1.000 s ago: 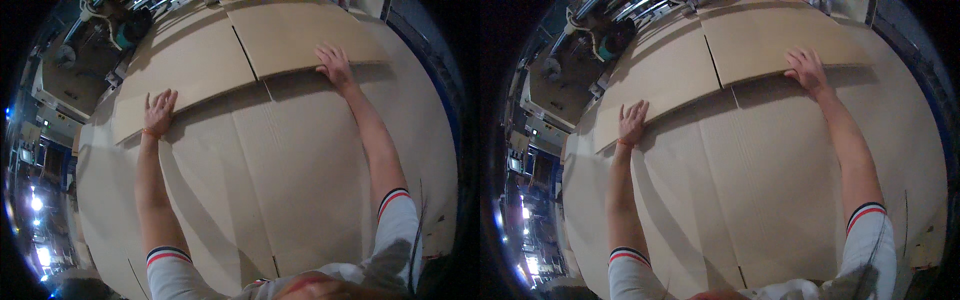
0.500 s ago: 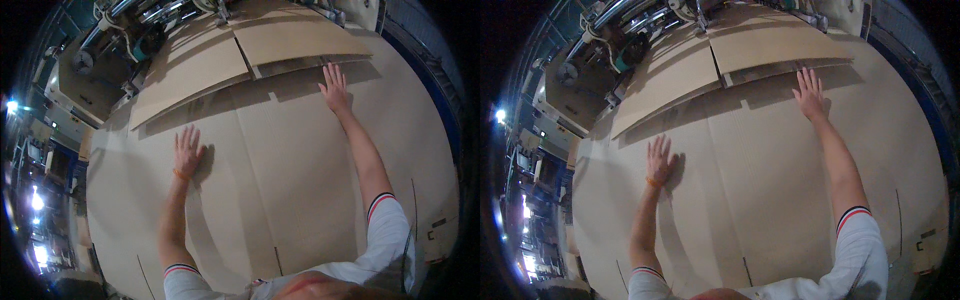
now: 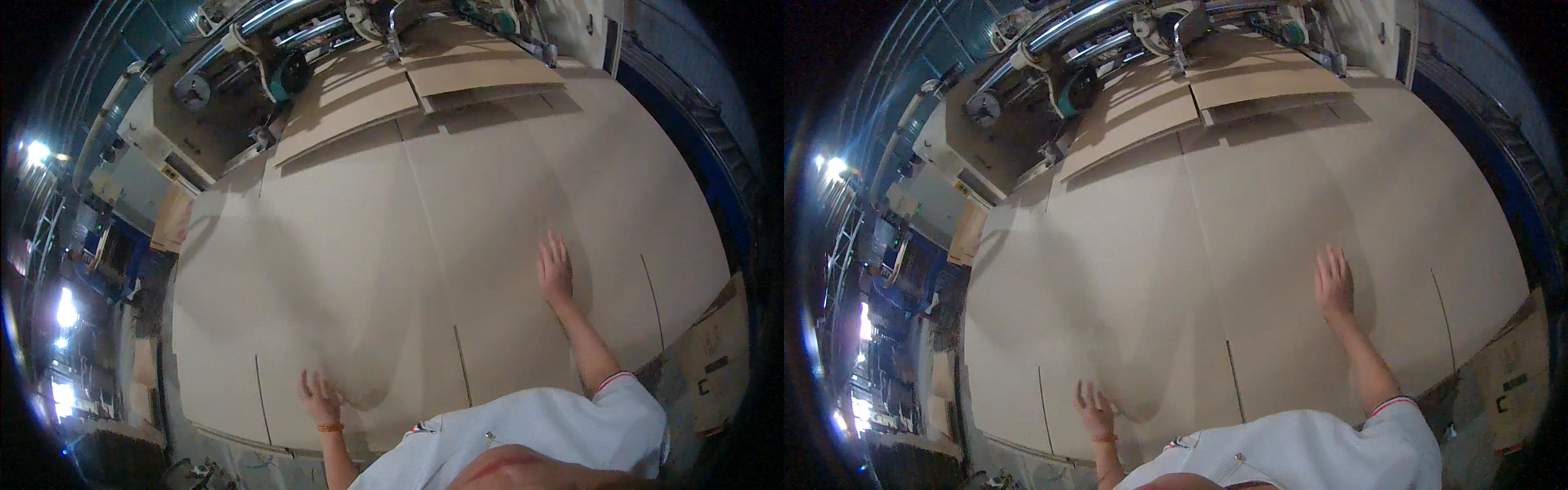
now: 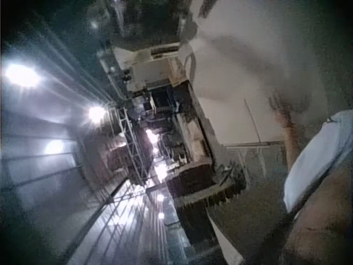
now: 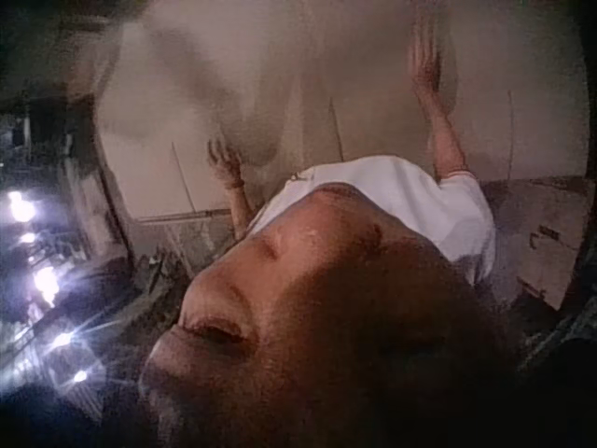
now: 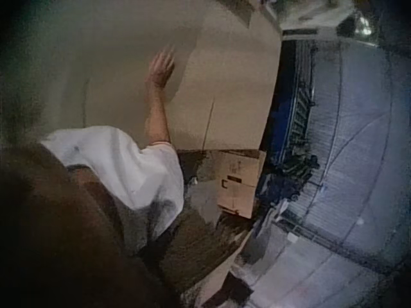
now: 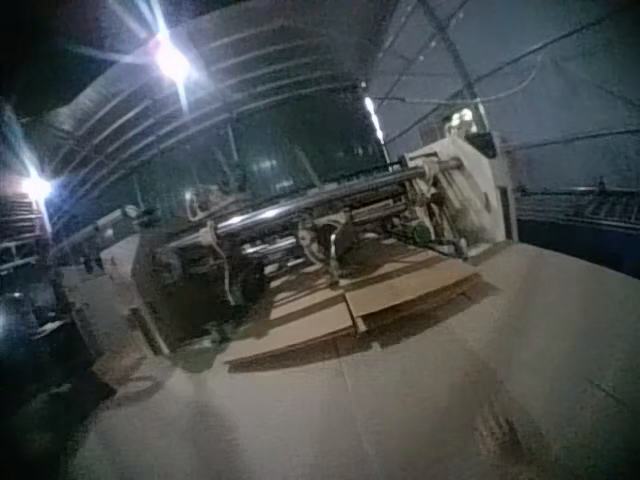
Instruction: The person repeatedly folds large flat cardboard sheets along pre-scored lines on a worktable. The person lifts, aligns, and presses the cardboard to create creases, then places the folded pieces back on the table. The process is repeated multiple times with similar sheets.
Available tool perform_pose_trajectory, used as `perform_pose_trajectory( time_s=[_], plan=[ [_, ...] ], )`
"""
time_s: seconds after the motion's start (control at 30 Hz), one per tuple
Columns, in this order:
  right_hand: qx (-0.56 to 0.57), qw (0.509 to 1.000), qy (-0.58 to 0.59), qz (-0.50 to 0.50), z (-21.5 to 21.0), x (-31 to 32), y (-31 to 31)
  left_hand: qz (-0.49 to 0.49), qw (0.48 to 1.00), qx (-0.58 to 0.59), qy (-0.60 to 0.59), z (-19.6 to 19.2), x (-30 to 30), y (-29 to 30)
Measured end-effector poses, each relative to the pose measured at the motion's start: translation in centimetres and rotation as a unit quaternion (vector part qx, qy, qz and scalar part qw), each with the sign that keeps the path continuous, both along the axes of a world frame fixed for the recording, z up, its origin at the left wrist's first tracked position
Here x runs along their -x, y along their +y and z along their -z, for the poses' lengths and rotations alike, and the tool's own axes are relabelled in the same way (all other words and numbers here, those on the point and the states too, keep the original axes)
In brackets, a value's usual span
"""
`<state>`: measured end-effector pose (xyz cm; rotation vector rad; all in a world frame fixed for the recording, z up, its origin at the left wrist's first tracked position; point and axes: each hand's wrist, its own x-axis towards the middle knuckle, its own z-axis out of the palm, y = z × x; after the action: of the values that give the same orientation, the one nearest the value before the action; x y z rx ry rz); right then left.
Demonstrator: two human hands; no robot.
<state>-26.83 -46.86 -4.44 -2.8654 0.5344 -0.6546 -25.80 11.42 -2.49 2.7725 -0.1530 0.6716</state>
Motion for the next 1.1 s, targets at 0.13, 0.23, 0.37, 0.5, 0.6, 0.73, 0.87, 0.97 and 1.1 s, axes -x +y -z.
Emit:
perform_pose_trajectory(
  time_s=[0.13, 0.23, 0.37, 0.5, 0.6, 0.73, 0.87, 0.97, 1.1],
  plan=[
    [-0.048, 0.999, 0.009, -0.021, 1.1, 10.9, 6.5, -0.211, 0.976, -0.006, -0.05, 0.5, 3.0, 8.5],
    [-0.082, 0.995, 0.029, 0.046, 0.1, 17.4, 9.4, -0.448, 0.889, 0.048, 0.079, 2.7, 3.1, 15.7],
    [-0.061, 0.969, -0.012, 0.239, 2.0, 23.7, 7.6, -0.504, 0.844, 0.101, 0.153, 5.8, 3.5, 25.7],
    [-0.078, 0.924, 0.002, 0.375, 6.2, 29.9, 2.2, -0.542, 0.834, 0.095, 0.032, 6.1, 1.3, 27.6],
    [-0.078, 0.896, -0.033, 0.436, 4.9, 32.8, 2.6, -0.515, 0.807, 0.237, 0.163, 3.8, -0.2, 27.7],
    [-0.128, 0.881, -0.052, 0.452, 5.1, 32.9, 4.4, -0.424, 0.754, -0.045, 0.5, 1.8, 0.2, 33.1],
    [-0.302, 0.87, -0.028, 0.388, 7.9, 31.2, 4.0, -0.41, 0.626, 0.663, 0.027, 4.2, 2.7, 39.2],
    [-0.241, 0.877, 0.05, 0.413, 9.1, 30.5, 3.5, -0.289, 0.652, 0.7, -0.048, 4.1, 2.8, 37.2],
    [-0.288, 0.844, 0.083, 0.445, 7.2, 28.0, 3.4, -0.171, 0.641, 0.741, -0.098, 0.7, 2.7, 37.4]
  ],
)
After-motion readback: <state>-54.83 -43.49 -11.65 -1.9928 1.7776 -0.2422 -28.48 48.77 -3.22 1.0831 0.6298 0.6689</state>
